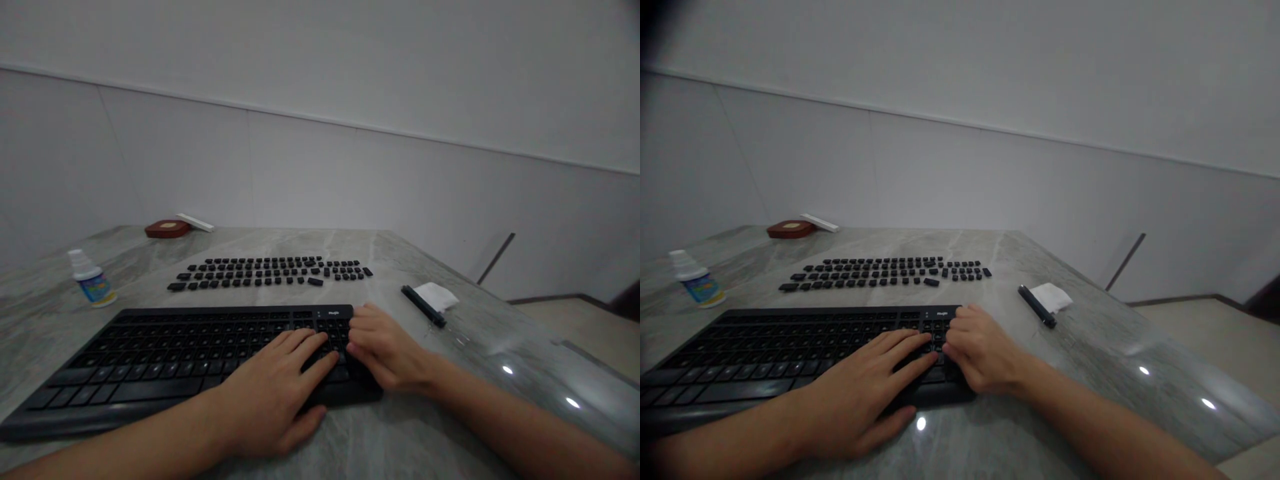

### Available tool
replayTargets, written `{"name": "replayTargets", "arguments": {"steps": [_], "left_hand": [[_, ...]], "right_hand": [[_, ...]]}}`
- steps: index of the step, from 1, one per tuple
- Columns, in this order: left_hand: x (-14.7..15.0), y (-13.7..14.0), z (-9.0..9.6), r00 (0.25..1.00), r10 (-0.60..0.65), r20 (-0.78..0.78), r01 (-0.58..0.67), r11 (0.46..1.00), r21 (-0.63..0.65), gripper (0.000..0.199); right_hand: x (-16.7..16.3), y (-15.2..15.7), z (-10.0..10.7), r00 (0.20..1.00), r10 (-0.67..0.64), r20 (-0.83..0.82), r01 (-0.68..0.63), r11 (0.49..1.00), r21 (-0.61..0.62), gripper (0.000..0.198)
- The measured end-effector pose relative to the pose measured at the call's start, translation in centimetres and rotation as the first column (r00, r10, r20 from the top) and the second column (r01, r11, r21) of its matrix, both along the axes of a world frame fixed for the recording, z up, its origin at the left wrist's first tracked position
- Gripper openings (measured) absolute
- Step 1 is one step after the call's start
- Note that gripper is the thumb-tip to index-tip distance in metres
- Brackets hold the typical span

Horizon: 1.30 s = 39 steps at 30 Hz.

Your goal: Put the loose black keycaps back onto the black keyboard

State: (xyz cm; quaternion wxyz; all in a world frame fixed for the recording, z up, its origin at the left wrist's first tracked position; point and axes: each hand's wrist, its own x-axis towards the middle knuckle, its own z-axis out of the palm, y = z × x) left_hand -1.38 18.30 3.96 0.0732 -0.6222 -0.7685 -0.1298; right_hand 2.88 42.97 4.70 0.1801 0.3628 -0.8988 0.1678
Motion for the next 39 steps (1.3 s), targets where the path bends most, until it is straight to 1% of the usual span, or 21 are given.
{"name": "replayTargets", "arguments": {"steps": [2, 4, 8, 12, 15, 16, 18, 21, 23, 25, 27, 30, 32, 34, 35, 39], "left_hand": [[0.0, 0.0, 0.0, 1.000, 0.000, -0.001, 0.000, 1.000, -0.006, 0.059], [0.0, 0.0, 0.0, 1.000, -0.002, 0.000, 0.002, 1.000, -0.007, 0.059], [0.0, 0.1, 0.1, 1.000, 0.004, 0.005, -0.004, 1.000, -0.017, 0.059], [0.1, 0.1, 0.1, 1.000, 0.009, -0.007, -0.009, 1.000, -0.021, 0.059], [0.1, 0.0, 0.1, 1.000, 0.012, -0.007, -0.012, 0.999, -0.030, 0.060], [0.0, 0.0, 0.0, 1.000, 0.013, -0.005, -0.013, 0.999, -0.033, 0.060], [-0.1, -0.1, 0.0, 1.000, 0.014, -0.001, -0.014, 0.999, -0.038, 0.061], [-0.1, -0.1, 0.0, 1.000, 0.006, 0.004, -0.005, 0.999, -0.042, 0.062], [-0.1, 0.0, 0.1, 1.000, 0.001, 0.004, -0.001, 0.999, -0.045, 0.063], [-0.1, 0.0, 0.2, 1.000, 0.001, -0.002, -0.001, 0.998, -0.056, 0.064], [-0.1, 0.0, 0.2, 1.000, 0.006, -0.008, -0.006, 0.998, -0.063, 0.063], [0.0, 0.0, 0.1, 1.000, 0.009, -0.008, -0.009, 0.999, -0.049, 0.062], [0.0, -0.1, 0.1, 1.000, 0.006, -0.011, -0.007, 0.999, -0.042, 0.061], [0.1, -0.1, 0.1, 1.000, 0.002, -0.015, -0.003, 0.999, -0.044, 0.061], [0.1, 0.0, 0.2, 1.000, 0.001, -0.015, -0.001, 0.999, -0.042, 0.060], [0.0, 0.0, 0.3, 1.000, -0.003, -0.007, 0.003, 1.000, -0.018, 0.060]], "right_hand": [[-0.1, 0.0, 0.0, 0.989, -0.021, 0.146, 0.004, 0.993, 0.114, 0.029], [-0.2, 0.2, 0.1, 0.976, -0.054, 0.212, 0.014, 0.983, 0.186, 0.028], [-0.1, 0.1, 0.6, 0.975, -0.088, 0.202, 0.038, 0.971, 0.236, 0.027], [0.1, -0.8, 1.0, 0.976, -0.134, 0.175, 0.072, 0.945, 0.319, 0.025], [-0.1, -1.0, 1.0, 0.978, -0.130, 0.164, 0.068, 0.939, 0.337, 0.025], [-0.1, -0.8, 0.9, 0.979, -0.115, 0.171, 0.055, 0.945, 0.323, 0.025], [-0.2, -0.1, 0.8, 0.980, -0.066, 0.189, 0.016, 0.967, 0.255, 0.027], [-0.3, 1.3, 0.8, 0.984, 0.004, 0.180, -0.020, 0.996, 0.085, 0.030], [-0.3, 1.9, 1.0, 0.991, 0.012, 0.132, -0.009, 1.000, -0.023, 0.028], [-0.3, 1.9, 1.1, 0.996, 0.010, 0.093, -0.001, 0.995, -0.096, 0.026], [-0.2, 1.6, 1.0, 0.996, 0.017, 0.085, -0.006, 0.993, -0.121, 0.028], [0.0, 0.9, 0.8, 0.994, 0.018, 0.112, -0.009, 0.997, -0.077, 0.028], [0.2, 0.7, 0.7, 0.990, 0.007, 0.140, -0.002, 0.999, -0.035, 0.021], [0.3, 0.7, 0.7, 0.984, 0.003, 0.176, 0.002, 1.000, -0.025, 0.010], [0.3, 0.8, 0.8, 0.982, 0.010, 0.189, -0.003, 0.999, -0.037, 0.007], [0.2, 1.1, 0.9, 0.974, 0.086, 0.211, -0.061, 0.990, -0.124, 0.006]]}}
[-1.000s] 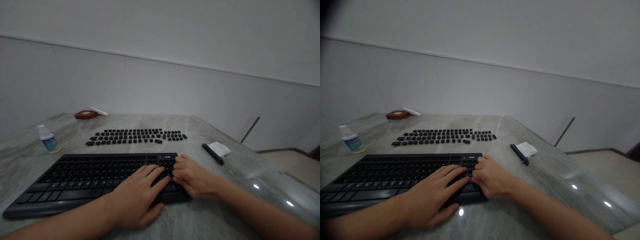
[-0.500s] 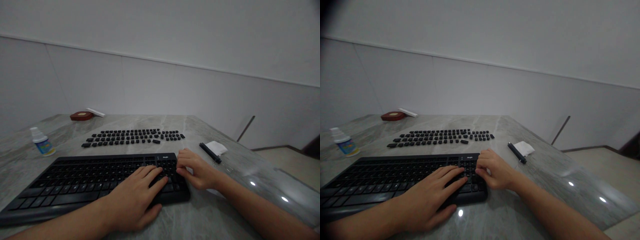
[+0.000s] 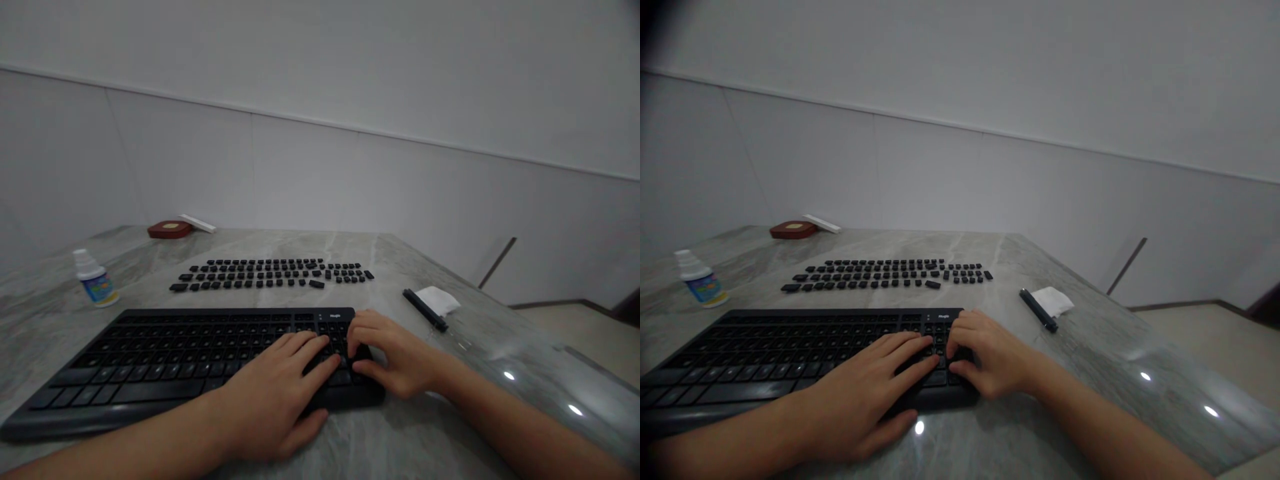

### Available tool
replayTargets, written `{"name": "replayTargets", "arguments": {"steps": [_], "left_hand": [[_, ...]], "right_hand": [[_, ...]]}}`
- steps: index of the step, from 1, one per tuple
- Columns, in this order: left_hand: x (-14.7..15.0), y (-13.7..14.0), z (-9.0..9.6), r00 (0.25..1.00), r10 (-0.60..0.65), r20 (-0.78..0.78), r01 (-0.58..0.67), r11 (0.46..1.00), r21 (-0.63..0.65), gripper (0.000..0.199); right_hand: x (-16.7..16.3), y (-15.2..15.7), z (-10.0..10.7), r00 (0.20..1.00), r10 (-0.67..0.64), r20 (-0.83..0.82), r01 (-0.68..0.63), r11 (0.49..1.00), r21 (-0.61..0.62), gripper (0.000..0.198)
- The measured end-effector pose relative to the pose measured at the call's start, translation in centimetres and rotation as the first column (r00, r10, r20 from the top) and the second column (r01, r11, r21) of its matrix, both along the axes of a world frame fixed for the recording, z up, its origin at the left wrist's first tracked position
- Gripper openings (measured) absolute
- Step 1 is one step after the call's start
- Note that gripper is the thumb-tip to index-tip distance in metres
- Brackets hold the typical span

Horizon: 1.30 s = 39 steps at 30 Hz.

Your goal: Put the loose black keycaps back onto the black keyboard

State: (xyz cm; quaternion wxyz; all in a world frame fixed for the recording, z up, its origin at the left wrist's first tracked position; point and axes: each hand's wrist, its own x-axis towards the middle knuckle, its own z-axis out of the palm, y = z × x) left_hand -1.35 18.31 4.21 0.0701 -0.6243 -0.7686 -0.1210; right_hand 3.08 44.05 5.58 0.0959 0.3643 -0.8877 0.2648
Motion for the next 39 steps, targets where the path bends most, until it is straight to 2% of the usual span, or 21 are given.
{"name": "replayTargets", "arguments": {"steps": [3, 8, 12, 16, 25, 31, 39], "left_hand": [[0.00, 0.02, 0.00, 1.000, 0.007, 0.005, -0.007, 1.000, -0.025, 0.061], [0.00, 0.04, 0.05, 1.000, 0.010, 0.003, -0.010, 0.999, -0.035, 0.062], [0.00, 0.04, 0.12, 1.000, 0.019, -0.006, -0.020, 0.998, -0.063, 0.062], [0.05, 0.01, 0.01, 1.000, 0.018, 0.010, -0.017, 0.999, -0.028, 0.061], [-0.08, -0.04, -0.01, 1.000, 0.012, 0.002, -0.012, 0.999, -0.040, 0.063], [-0.01, -0.01, 0.03, 1.000, 0.014, -0.002, -0.014, 0.999, -0.046, 0.063], [-0.05, -0.01, -0.01, 1.000, 0.011, 0.005, -0.011, 0.999, -0.032, 0.062]], "right_hand": [[-0.13, 0.07, -0.05, 0.999, 0.037, 0.002, -0.037, 0.999, -0.040, 0.004], [-0.29, 0.23, -0.05, 0.998, 0.031, 0.056, -0.025, 0.994, -0.104, 0.002], [-0.38, 0.41, -0.12, 0.996, 0.011, 0.093, 0.002, 0.989, -0.147, 0.010], [-0.49, 0.53, -0.15, 0.991, 0.016, 0.135, 0.008, 0.984, -0.175, 0.014], [-0.22, 0.28, 0.49, 0.983, -0.020, 0.180, 0.045, 0.990, -0.135, 0.012], [-0.10, 0.44, 0.33, 0.967, -0.095, 0.235, 0.128, 0.983, -0.132, 0.015], [-0.21, 0.54, 0.36, 0.966, -0.060, 0.252, 0.103, 0.982, -0.161, 0.017]]}}
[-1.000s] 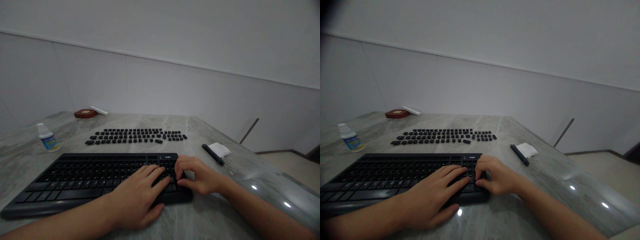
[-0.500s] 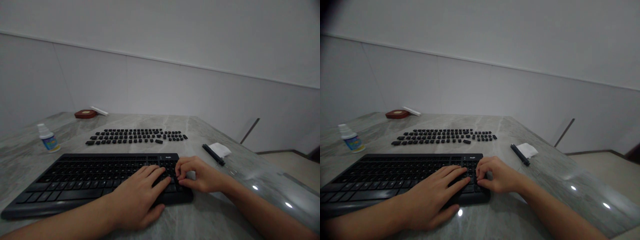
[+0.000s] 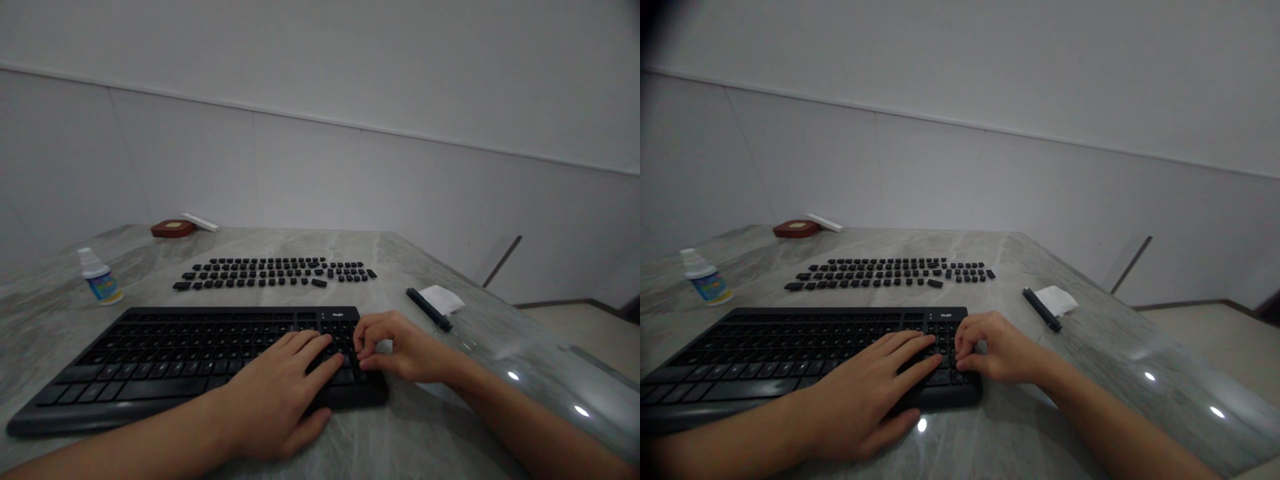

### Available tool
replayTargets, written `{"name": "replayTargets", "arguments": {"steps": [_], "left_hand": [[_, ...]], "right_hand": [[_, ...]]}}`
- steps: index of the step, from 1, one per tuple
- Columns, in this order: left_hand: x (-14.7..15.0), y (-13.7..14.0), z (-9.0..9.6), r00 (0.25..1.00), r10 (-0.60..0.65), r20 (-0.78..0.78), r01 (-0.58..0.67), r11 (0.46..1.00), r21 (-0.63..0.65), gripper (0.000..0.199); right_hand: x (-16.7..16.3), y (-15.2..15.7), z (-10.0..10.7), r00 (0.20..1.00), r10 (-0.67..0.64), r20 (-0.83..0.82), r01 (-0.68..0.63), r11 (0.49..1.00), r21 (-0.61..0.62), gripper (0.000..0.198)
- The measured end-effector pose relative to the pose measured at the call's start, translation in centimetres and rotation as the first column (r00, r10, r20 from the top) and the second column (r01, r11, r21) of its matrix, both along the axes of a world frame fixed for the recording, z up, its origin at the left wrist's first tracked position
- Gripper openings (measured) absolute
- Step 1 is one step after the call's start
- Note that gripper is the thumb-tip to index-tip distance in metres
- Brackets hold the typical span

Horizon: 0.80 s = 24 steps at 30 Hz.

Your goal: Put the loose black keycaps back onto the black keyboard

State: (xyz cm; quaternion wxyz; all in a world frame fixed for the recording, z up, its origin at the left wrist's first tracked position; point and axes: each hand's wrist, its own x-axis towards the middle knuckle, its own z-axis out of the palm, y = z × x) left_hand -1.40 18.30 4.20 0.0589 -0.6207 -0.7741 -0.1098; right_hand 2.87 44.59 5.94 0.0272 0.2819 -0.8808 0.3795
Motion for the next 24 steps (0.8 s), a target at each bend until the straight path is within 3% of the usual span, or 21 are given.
{"name": "replayTargets", "arguments": {"steps": [24], "left_hand": [[0.05, -0.01, 0.04, 1.000, 0.000, 0.022, 0.000, 1.000, 0.008, 0.062]], "right_hand": [[0.11, -0.15, 0.00, 0.999, 0.025, -0.044, -0.023, 0.999, 0.047, 0.015]]}}
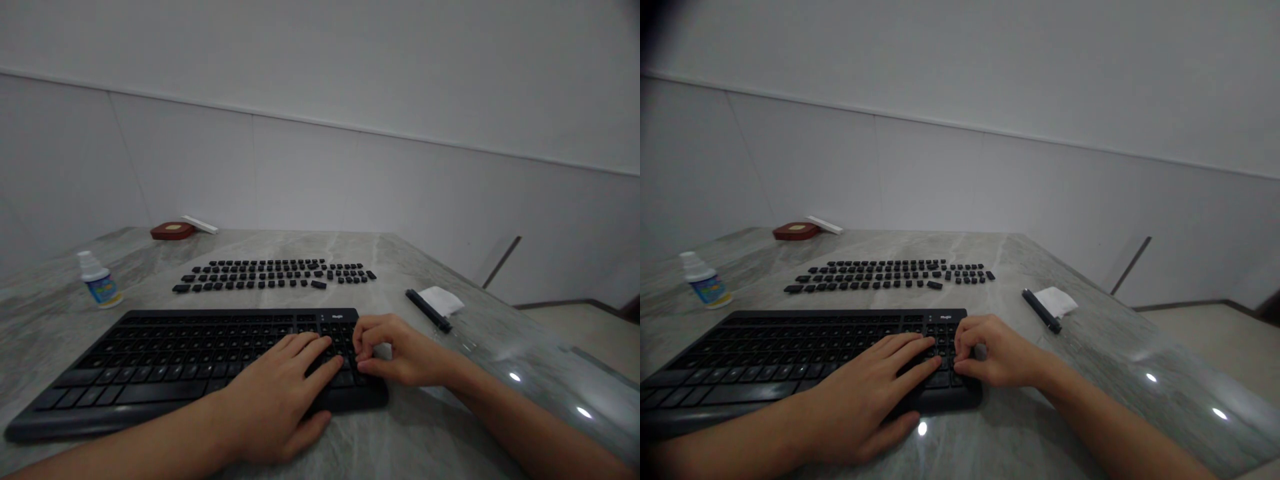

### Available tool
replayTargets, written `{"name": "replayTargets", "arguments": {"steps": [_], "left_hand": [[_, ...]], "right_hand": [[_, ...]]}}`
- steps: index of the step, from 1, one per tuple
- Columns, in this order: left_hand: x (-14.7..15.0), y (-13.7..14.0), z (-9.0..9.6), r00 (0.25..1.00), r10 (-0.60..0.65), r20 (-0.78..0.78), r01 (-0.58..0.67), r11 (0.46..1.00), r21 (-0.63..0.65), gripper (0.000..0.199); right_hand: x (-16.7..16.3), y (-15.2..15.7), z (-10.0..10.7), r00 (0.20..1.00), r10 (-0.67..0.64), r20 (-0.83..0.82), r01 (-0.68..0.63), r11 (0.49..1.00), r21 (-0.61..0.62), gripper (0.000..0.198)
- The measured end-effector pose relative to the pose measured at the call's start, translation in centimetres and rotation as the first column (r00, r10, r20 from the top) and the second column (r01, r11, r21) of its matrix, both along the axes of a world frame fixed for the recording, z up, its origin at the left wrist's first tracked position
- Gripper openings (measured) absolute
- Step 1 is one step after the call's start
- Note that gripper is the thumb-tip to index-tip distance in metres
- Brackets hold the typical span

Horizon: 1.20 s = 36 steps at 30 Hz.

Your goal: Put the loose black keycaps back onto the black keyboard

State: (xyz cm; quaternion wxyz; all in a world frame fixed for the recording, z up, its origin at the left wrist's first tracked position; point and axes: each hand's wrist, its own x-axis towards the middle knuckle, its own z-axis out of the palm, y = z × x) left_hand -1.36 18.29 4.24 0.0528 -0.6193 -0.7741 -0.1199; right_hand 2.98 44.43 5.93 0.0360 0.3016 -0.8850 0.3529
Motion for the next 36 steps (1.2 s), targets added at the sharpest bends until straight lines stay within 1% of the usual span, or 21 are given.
{"name": "replayTargets", "arguments": {"steps": [4, 7, 11, 14, 17, 19, 20, 22, 23, 24, 25, 26, 28, 30, 31, 32, 36], "left_hand": [[0.1, 0.1, 0.2, 1.000, 0.003, -0.007, -0.003, 1.000, -0.025, 0.064], [0.1, 0.1, 0.4, 1.000, 0.006, -0.023, -0.008, 0.999, -0.050, 0.064], [0.2, 0.1, 0.4, 1.000, -0.003, -0.027, 0.002, 0.999, -0.033, 0.062], [0.2, 0.0, 0.1, 1.000, -0.003, -0.019, 0.003, 1.000, -0.007, 0.063], [0.0, -0.1, -0.2, 1.000, 0.003, -0.014, -0.003, 1.000, 0.003, 0.063], [0.0, -0.2, -0.3, 1.000, 0.002, -0.014, -0.001, 1.000, 0.007, 0.063], [-0.1, -0.2, -0.3, 1.000, -0.002, -0.014, 0.002, 1.000, 0.011, 0.062], [-0.1, -0.1, -0.3, 1.000, -0.007, -0.012, 0.007, 1.000, 0.024, 0.062], [-0.1, -0.1, -0.3, 1.000, -0.008, -0.011, 0.009, 1.000, 0.029, 0.062], [-0.1, -0.1, -0.3, 1.000, -0.007, -0.011, 0.007, 0.999, 0.031, 0.062], [0.0, -0.1, -0.2, 1.000, -0.003, -0.013, 0.004, 1.000, 0.029, 0.061], [0.0, 0.0, -0.1, 1.000, 0.001, -0.015, 0.000, 1.000, 0.023, 0.061], [0.1, 0.0, 0.0, 1.000, 0.008, -0.020, -0.008, 1.000, 0.001, 0.060], [0.2, 0.0, 0.1, 1.000, 0.012, -0.022, -0.012, 1.000, -0.015, 0.060], [0.1, 0.0, 0.1, 1.000, 0.010, -0.022, -0.010, 1.000, -0.015, 0.060], [0.1, 0.0, 0.1, 1.000, 0.008, -0.022, -0.008, 1.000, -0.010, 0.060], [0.0, 0.1, -0.1, 0.999, 0.003, -0.033, -0.003, 1.000, -0.010, 0.062]], "right_hand": [[0.1, 0.0, 0.1, 0.999, -0.003, -0.035, 0.003, 1.000, 0.016, 0.018], [0.2, 0.1, 0.4, 0.993, 0.018, -0.116, -0.020, 1.000, -0.009, 0.025], [0.2, -0.1, 0.4, 0.983, 0.034, -0.182, -0.041, 0.999, -0.036, 0.033], [0.1, -0.4, -0.1, 0.979, 0.031, -0.203, -0.024, 0.999, 0.038, 0.039], [0.0, -0.9, -0.7, 0.969, 0.060, -0.241, -0.024, 0.988, 0.151, 0.037], [0.0, -1.1, -0.8, 0.945, 0.076, -0.317, -0.021, 0.985, 0.173, 0.035], [0.1, -1.2, -0.7, 0.925, 0.070, -0.373, -0.008, 0.986, 0.165, 0.033], [0.1, -1.4, -0.5, 0.868, 0.009, -0.496, 0.057, 0.992, 0.117, 0.031], [0.1, -1.5, -0.4, 0.845, -0.031, -0.534, 0.098, 0.990, 0.097, 0.031], [0.1, -1.6, -0.3, 0.838, -0.046, -0.544, 0.120, 0.988, 0.101, 0.030], [0.1, -1.8, -0.2, 0.853, -0.029, -0.521, 0.116, 0.984, 0.136, 0.029], [0.0, -2.0, -0.2, 0.886, 0.014, -0.463, 0.092, 0.974, 0.205, 0.028], [-0.1, -2.4, -0.2, 0.947, 0.114, -0.301, 0.009, 0.926, 0.378, 0.022], [-0.1, -2.8, -0.3, 0.970, 0.141, -0.197, -0.028, 0.873, 0.487, 0.017], [-0.1, -2.8, -0.3, 0.976, 0.128, -0.179, -0.020, 0.861, 0.508, 0.017], [-0.1, -2.8, -0.3, 0.978, 0.114, -0.172, -0.011, 0.861, 0.509, 0.017], [0.0, -1.9, -0.5, 0.984, 0.061, -0.167, 0.013, 0.912, 0.409, 0.025]]}}
